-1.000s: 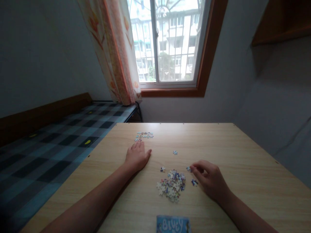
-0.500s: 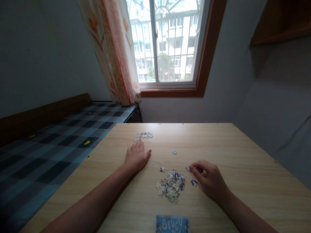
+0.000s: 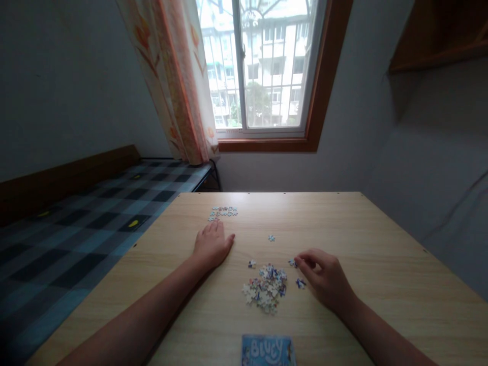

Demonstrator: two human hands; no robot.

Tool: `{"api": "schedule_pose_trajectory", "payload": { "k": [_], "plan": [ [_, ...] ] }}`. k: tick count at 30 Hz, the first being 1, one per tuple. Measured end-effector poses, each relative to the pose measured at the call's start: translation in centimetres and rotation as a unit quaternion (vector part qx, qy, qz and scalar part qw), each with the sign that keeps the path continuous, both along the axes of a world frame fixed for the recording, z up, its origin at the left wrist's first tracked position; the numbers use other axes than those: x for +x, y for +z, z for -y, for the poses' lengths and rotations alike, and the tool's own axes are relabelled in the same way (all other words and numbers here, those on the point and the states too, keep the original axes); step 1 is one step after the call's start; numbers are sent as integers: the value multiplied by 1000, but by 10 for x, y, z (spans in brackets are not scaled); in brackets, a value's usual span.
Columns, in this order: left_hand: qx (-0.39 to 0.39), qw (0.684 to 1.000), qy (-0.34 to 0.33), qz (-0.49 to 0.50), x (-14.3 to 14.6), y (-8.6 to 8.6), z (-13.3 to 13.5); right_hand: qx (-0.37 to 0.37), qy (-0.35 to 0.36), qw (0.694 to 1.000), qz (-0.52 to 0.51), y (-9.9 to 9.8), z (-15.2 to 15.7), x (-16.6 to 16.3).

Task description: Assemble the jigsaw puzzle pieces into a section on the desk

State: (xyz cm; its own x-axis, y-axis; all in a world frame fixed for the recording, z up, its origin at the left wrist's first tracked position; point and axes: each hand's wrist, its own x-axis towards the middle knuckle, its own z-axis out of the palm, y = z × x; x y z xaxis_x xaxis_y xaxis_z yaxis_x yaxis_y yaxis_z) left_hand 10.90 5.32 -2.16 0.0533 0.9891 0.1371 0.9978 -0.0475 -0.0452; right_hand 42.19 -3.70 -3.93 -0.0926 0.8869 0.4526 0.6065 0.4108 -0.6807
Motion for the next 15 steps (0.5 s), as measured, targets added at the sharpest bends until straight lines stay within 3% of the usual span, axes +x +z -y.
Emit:
{"api": "schedule_pose_trajectory", "payload": {
  "k": [15],
  "plan": [
    [12,1000,-8,5,-1,-1,-3,27,-5,1000,7,-1,-1,1]
  ]
}}
